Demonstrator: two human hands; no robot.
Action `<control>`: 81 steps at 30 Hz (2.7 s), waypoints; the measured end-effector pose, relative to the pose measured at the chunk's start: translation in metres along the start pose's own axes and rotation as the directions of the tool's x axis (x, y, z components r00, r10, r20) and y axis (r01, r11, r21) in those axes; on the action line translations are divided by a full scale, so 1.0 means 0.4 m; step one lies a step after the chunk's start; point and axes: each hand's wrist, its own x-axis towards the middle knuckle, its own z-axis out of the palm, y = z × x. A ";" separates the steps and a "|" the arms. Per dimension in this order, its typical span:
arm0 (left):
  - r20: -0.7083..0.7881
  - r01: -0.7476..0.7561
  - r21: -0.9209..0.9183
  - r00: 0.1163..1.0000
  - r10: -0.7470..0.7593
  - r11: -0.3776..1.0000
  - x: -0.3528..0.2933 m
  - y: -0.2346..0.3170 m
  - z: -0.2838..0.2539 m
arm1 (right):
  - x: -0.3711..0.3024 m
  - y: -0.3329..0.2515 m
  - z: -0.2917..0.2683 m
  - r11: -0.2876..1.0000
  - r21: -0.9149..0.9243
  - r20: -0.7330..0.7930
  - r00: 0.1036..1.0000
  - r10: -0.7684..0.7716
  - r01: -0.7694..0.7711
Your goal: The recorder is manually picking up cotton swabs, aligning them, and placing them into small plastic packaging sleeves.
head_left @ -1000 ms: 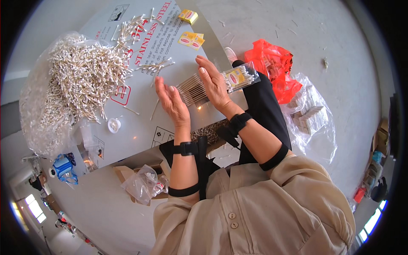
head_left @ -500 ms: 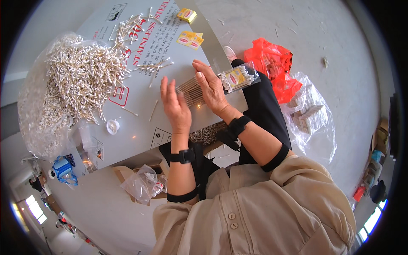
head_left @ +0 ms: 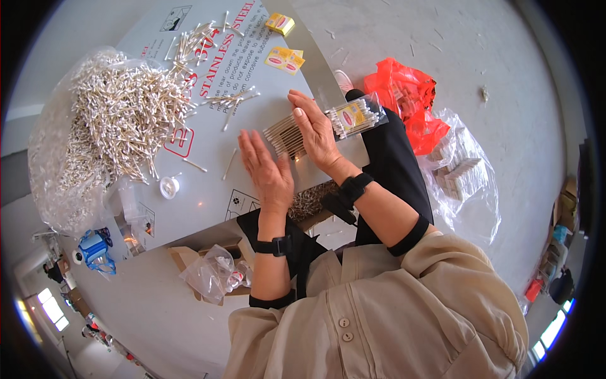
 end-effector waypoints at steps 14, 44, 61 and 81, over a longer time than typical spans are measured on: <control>-0.093 0.006 -0.906 0.973 -0.212 0.423 0.122 0.005 0.044 | -0.013 0.005 0.009 0.998 0.047 -0.018 0.999 0.036 -0.035; 0.171 -0.166 0.054 0.973 0.155 0.985 -0.025 0.030 -0.024 | -0.076 -0.038 -0.131 0.879 -0.464 0.228 0.974 -0.001 0.109; 0.135 -0.155 0.077 0.980 0.144 0.985 -0.029 0.023 -0.004 | -0.086 -0.029 -0.117 0.809 -0.556 0.245 0.968 -0.056 0.188; 0.140 -0.156 0.066 0.979 0.145 0.986 -0.027 0.025 -0.005 | -0.080 -0.028 -0.110 0.827 -0.548 0.191 0.981 -0.024 0.127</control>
